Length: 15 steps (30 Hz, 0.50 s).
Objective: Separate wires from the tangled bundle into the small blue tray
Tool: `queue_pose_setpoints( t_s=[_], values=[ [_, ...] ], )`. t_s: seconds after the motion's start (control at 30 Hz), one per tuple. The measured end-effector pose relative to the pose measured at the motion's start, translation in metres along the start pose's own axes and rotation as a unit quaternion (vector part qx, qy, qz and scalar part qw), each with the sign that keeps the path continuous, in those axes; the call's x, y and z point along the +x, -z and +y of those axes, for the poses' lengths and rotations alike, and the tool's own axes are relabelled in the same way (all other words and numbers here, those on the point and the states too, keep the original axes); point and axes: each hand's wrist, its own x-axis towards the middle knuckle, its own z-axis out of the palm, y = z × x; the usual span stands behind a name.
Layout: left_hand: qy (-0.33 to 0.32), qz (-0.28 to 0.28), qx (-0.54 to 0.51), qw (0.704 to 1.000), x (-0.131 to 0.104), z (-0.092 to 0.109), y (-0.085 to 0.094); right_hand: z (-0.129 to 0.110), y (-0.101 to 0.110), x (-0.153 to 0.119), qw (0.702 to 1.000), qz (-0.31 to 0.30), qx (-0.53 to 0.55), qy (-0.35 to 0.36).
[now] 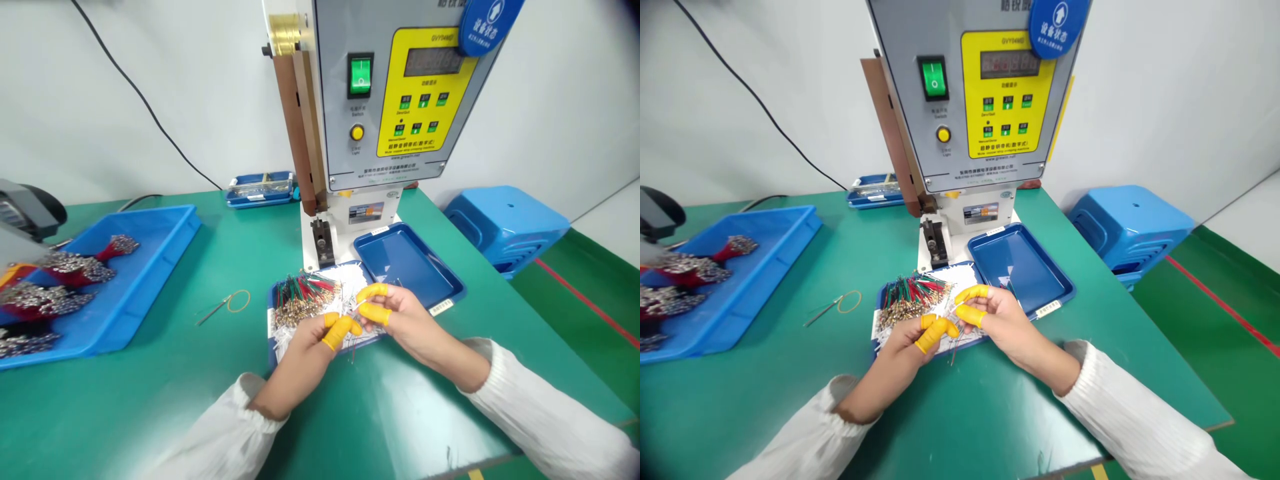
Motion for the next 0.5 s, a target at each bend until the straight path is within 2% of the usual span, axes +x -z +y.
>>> queue_pose_setpoints(
  t_s=[0.3,0.5],
  values=[
    [-0.026,-0.026,0.051,0.998,0.000,0.011,-0.001,0.001,-0.003,-0.003,0.997,-0.061,-0.030,-0.032],
    [-0.038,-0.027,0.031,0.998,0.000,0.013,-0.004,0.000,-0.003,-0.004,0.996,-0.076,-0.052,-0.017]
  ],
)
